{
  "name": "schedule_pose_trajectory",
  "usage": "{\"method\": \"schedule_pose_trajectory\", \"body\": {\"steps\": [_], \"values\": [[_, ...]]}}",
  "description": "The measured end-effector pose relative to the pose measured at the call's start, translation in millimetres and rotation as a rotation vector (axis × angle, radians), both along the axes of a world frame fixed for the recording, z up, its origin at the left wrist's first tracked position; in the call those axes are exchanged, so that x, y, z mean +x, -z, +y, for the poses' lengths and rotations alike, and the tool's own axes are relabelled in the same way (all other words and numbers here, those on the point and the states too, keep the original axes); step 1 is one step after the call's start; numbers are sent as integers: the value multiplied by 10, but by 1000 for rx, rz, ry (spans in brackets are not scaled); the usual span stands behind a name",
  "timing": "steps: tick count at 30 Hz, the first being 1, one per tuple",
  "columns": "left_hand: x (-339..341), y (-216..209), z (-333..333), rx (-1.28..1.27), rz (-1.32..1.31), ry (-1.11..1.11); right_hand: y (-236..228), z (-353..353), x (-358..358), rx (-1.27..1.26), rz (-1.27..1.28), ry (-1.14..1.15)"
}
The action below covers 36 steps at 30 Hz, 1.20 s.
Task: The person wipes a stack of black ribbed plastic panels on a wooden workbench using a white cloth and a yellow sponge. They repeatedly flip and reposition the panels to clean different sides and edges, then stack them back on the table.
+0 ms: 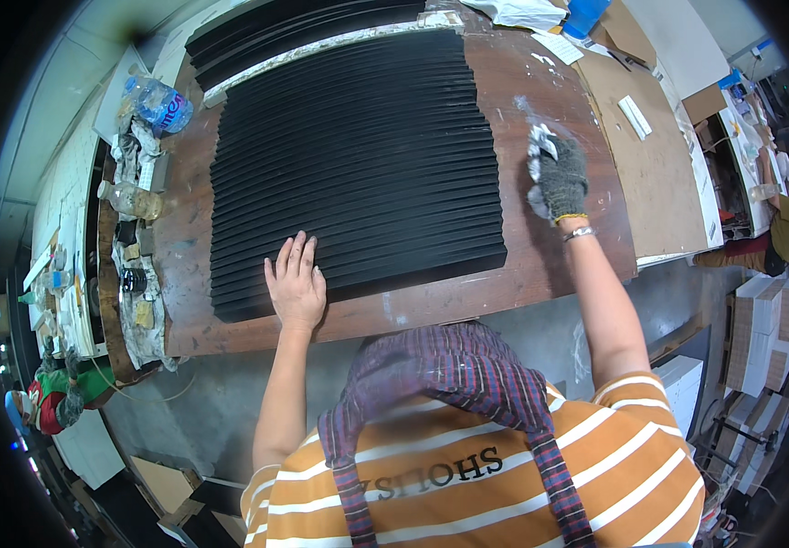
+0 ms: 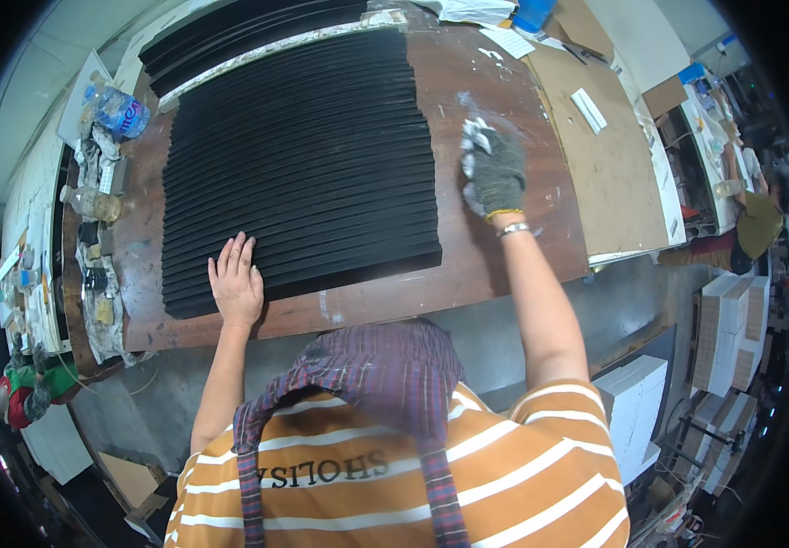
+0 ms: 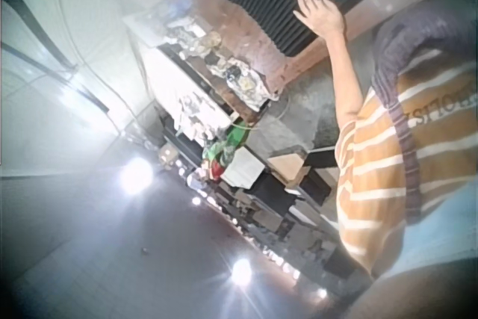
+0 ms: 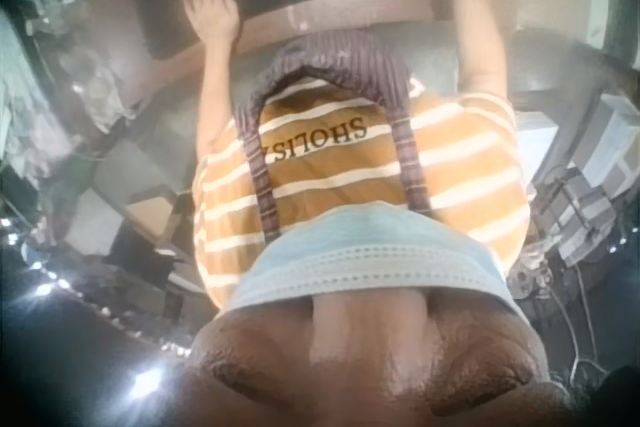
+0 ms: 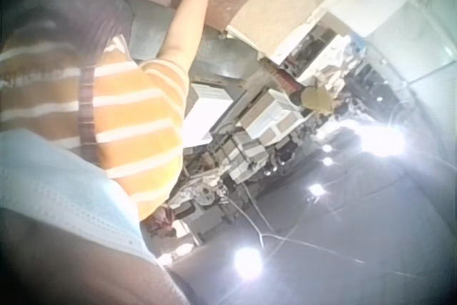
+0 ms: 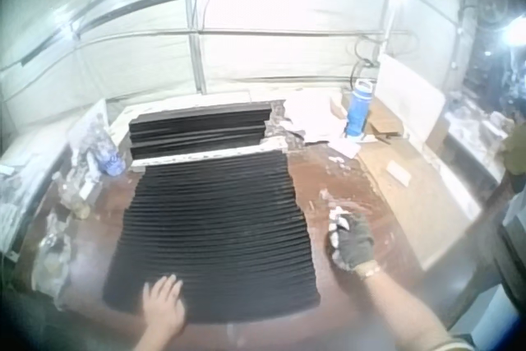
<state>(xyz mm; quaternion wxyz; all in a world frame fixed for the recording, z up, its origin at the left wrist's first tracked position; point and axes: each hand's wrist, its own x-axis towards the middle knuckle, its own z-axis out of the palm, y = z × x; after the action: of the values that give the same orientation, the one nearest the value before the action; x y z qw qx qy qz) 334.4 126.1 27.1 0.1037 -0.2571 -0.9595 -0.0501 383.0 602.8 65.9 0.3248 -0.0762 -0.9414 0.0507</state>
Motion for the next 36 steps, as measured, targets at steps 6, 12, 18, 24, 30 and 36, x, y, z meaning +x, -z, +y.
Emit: {"method": "schedule_pose_trajectory", "body": {"steps": [6, 12, 18, 24, 30, 36], "values": [[47, -300, 801, 809, -310, 181, -422, -1702, -193, -586, -271, -752], [-393, -545, 1232, 1120, -788, -53, -244, -1084, -353, -817, -92, -350], [-1191, -915, 1347, 1422, -528, -59, 413, -212, -580, -1126, -348, 57], [-1663, -798, 2233, 1152, -261, 200, 558, -200, -923, -1170, -437, -51], [-1338, -471, 2858, 252, -249, 515, 646, -217, -920, -1039, -358, -131], [-1522, 122, 1159, 85, -56, 348, 564, -328, -950, -832, -480, -42]]}}
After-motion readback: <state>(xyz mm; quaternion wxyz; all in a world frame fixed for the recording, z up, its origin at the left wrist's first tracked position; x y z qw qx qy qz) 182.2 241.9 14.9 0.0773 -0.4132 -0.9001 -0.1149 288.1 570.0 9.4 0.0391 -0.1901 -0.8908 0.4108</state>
